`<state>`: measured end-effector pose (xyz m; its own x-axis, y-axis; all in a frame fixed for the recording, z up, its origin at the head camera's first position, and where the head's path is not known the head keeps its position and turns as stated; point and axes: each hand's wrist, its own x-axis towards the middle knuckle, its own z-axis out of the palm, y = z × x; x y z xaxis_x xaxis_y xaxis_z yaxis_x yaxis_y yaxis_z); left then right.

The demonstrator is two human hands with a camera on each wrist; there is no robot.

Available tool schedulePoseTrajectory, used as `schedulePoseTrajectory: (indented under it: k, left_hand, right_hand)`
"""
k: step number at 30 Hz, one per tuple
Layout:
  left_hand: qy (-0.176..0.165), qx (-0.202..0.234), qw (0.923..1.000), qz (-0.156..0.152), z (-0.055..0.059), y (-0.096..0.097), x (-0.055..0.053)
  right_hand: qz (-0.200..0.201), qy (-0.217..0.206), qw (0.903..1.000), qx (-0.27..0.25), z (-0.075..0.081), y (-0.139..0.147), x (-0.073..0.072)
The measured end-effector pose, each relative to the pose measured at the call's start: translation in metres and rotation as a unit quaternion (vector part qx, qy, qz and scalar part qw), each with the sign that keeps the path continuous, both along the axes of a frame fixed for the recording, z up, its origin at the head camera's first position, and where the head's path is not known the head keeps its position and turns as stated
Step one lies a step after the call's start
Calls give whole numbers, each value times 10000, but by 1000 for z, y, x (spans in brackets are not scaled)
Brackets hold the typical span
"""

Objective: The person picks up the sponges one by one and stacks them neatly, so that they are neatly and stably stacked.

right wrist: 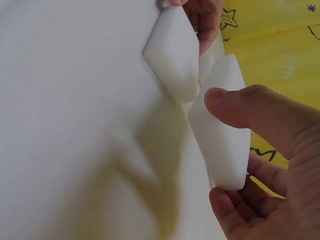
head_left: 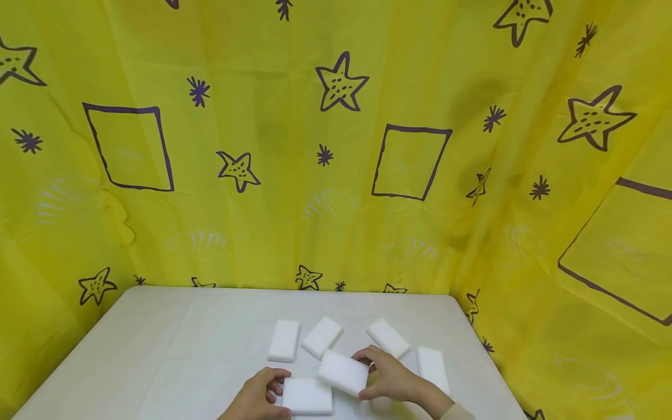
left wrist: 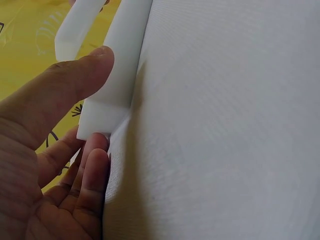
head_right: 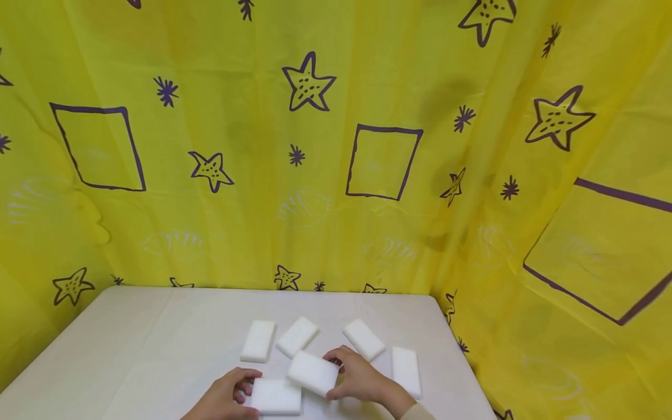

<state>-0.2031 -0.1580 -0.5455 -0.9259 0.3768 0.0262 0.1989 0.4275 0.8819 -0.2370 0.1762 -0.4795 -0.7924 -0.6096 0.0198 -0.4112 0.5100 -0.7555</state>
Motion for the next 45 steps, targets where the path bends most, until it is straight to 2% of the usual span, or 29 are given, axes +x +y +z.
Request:
schedulePoseTrajectory:
  k: [9, 20, 26, 32, 45]
  left_hand:
    - [47, 43, 10000, -8, -1, 0, -1]
    - [10, 20, 10000, 20, -3, 0, -1]
    - [-20, -6, 10000, 50, -3, 0, -2]
    - [-36, -14, 10000, 53, -3, 0, -2]
    - [153, 7, 9999, -43, -5, 1, -3]
  right_hand:
    - [210, 213, 9996, -4, 3, -6, 1]
    - [352, 123, 9993, 70, 1, -15, 3]
    - [553, 253, 9981, 111, 3, -18, 3]
    - [652, 112, 9977, 167, 5, -22, 1]
    - [811, 221, 9961, 257, 6, -33, -1]
